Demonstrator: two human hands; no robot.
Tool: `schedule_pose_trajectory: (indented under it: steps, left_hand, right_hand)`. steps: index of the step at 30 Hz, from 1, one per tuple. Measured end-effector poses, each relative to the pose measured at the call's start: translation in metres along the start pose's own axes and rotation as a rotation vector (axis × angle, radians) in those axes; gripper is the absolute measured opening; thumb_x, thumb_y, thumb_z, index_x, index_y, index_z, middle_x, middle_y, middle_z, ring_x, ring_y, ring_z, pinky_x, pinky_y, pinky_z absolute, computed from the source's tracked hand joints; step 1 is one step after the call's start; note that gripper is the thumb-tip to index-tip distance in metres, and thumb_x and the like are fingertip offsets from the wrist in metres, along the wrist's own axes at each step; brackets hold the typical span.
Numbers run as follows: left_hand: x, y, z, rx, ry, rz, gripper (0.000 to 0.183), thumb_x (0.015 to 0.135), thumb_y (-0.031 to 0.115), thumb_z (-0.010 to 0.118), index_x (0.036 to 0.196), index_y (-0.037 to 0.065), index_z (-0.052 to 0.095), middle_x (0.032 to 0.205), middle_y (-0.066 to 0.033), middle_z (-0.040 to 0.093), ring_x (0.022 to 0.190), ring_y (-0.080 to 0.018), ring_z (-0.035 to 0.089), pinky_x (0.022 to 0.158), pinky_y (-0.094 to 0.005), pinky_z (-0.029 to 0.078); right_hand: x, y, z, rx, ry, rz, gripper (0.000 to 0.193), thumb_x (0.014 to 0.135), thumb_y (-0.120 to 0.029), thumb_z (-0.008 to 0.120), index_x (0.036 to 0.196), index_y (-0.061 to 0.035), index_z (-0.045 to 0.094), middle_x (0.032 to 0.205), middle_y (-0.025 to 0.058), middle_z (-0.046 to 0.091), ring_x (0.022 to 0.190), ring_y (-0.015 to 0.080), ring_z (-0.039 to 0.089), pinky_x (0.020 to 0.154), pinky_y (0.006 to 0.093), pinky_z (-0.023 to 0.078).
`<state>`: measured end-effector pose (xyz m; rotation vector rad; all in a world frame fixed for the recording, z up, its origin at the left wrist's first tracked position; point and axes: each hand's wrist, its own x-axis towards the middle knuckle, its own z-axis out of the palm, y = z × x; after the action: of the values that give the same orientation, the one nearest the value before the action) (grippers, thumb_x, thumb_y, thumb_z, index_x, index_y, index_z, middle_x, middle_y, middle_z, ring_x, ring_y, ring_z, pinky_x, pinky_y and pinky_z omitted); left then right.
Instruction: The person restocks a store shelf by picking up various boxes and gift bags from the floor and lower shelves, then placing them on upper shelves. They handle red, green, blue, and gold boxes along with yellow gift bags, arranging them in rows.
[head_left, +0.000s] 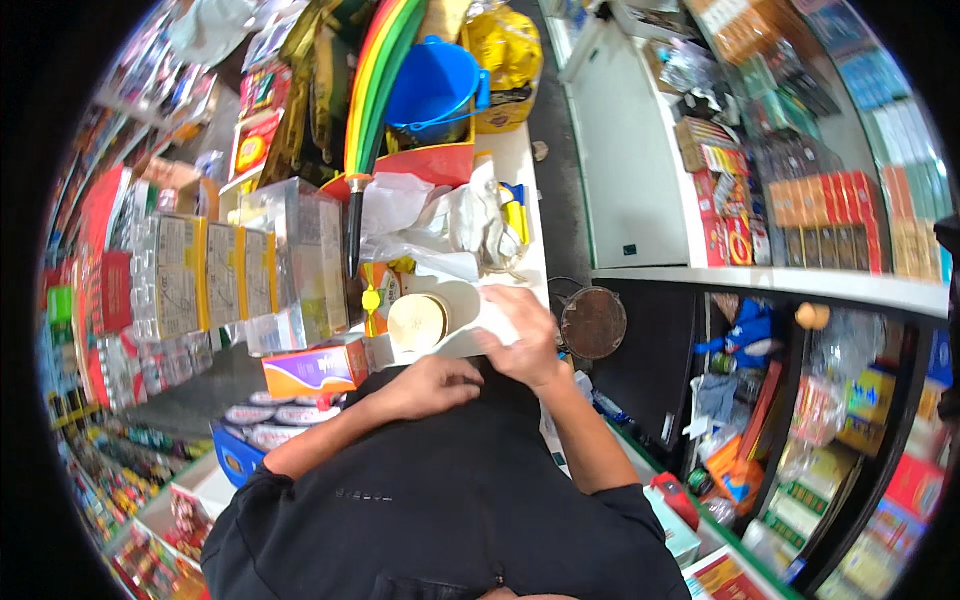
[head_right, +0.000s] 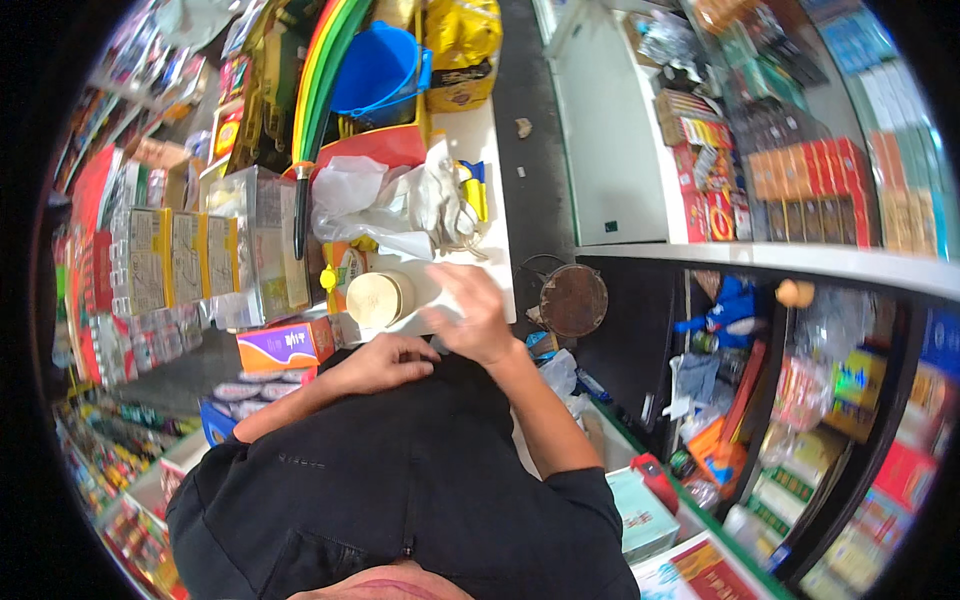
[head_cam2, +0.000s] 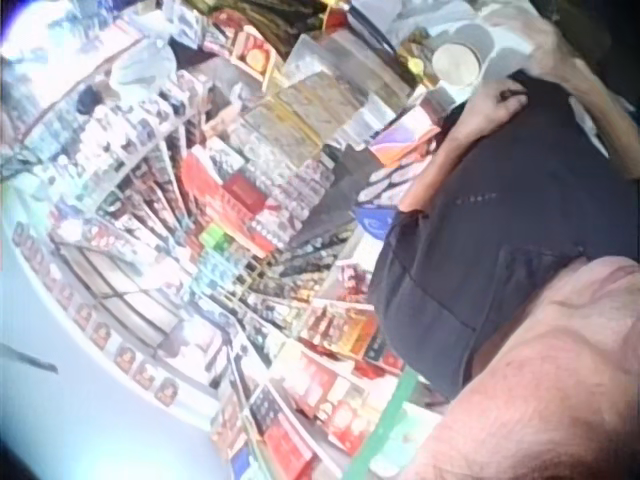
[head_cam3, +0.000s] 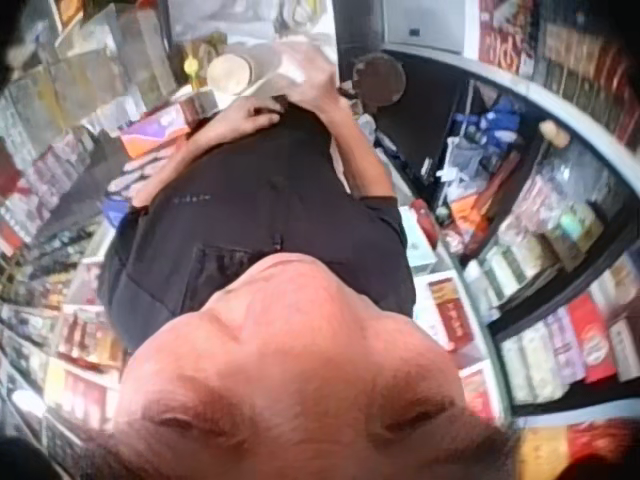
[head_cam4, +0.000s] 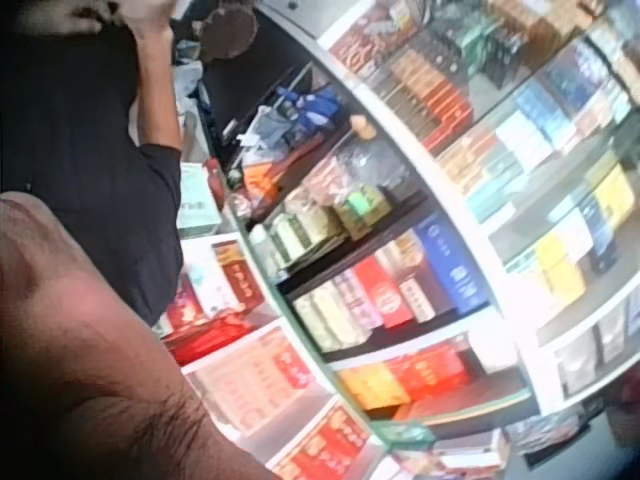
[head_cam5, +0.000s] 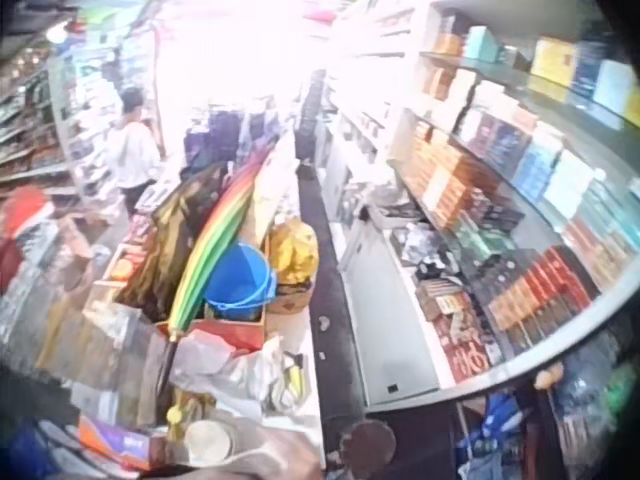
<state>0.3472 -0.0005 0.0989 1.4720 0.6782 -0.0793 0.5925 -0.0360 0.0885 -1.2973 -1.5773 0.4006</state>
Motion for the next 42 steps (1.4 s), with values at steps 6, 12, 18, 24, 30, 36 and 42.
schedule_pose_trajectory:
  steps: [6,12,18,24,30,36,42]
  left_hand:
    - [0.051,-0.023,0.039,-0.63,0.277,-0.256,0.03,0.102,0.003,0.066,0.129,-0.004,0.077,0.119,-0.0087,0.08,0.102,-0.017,0.077,0.094,-0.033,0.064]
    - [0.092,-0.015,0.088,-1.157,0.57,-0.22,0.033,0.1,-0.006,0.06,0.129,-0.003,0.076,0.119,-0.0089,0.079,0.106,-0.0156,0.076,0.097,-0.0306,0.063]
    - [0.118,-0.025,0.103,-1.216,0.989,-0.164,0.043,0.101,-0.017,0.052,0.135,-0.006,0.076,0.131,-0.0149,0.078,0.12,-0.0217,0.078,0.099,-0.0324,0.064]
    - [0.135,-0.042,0.116,-1.081,1.168,-0.076,0.041,0.103,-0.014,0.051,0.134,-0.01,0.078,0.125,-0.014,0.082,0.11,-0.0188,0.08,0.098,-0.0347,0.067]
    - [0.15,-0.037,0.12,-1.168,1.341,-0.031,0.028,0.105,-0.002,0.068,0.127,-0.005,0.084,0.121,-0.0163,0.087,0.108,-0.0231,0.084,0.098,-0.0391,0.067]
    - [0.171,-0.012,0.125,-0.721,1.639,-0.182,0.024,0.102,0.003,0.074,0.121,0.0,0.089,0.117,-0.0184,0.088,0.105,-0.0295,0.087,0.099,-0.0415,0.067]
    - [0.214,0.003,0.126,-0.49,1.861,-0.317,0.029,0.095,0.008,0.081,0.123,0.005,0.089,0.115,-0.017,0.087,0.107,-0.0326,0.084,0.098,-0.0417,0.066]
  right_hand:
    - [-0.031,0.093,-0.079,0.238,0.002,0.55,0.021,0.112,-0.007,0.074,0.127,0.0057,0.08,0.107,0.0134,0.083,0.09,0.0176,0.08,0.082,0.0325,0.064]
    - [-0.02,0.145,-0.104,0.143,-0.424,0.509,0.02,0.11,-0.01,0.077,0.122,0.0046,0.083,0.098,0.0104,0.083,0.083,0.0144,0.076,0.078,0.0316,0.061]
    - [0.007,0.13,-0.054,0.211,-0.844,0.02,0.013,0.095,-0.007,0.089,0.1,-0.001,0.079,0.086,0.0135,0.078,0.072,0.0277,0.076,0.067,0.0389,0.06]
    - [0.006,0.148,-0.008,0.104,-1.037,-0.575,0.023,0.089,-0.016,0.088,0.085,-0.0123,0.065,0.076,0.0076,0.061,0.067,0.0327,0.066,0.059,0.049,0.051]
    - [0.005,0.177,-0.003,0.209,-1.077,-0.676,0.02,0.085,-0.012,0.085,0.093,-0.0137,0.068,0.076,0.0054,0.06,0.066,0.0297,0.065,0.058,0.0461,0.05]
    - [0.022,0.18,-0.001,0.502,-1.272,-0.668,0.02,0.084,-0.014,0.087,0.099,-0.0143,0.072,0.075,0.0055,0.062,0.067,0.0296,0.066,0.059,0.0457,0.049]
    - [0.035,0.188,0.004,0.694,-1.367,-0.79,0.014,0.085,-0.012,0.087,0.093,-0.0094,0.076,0.083,0.0112,0.072,0.072,0.036,0.073,0.065,0.0479,0.057]
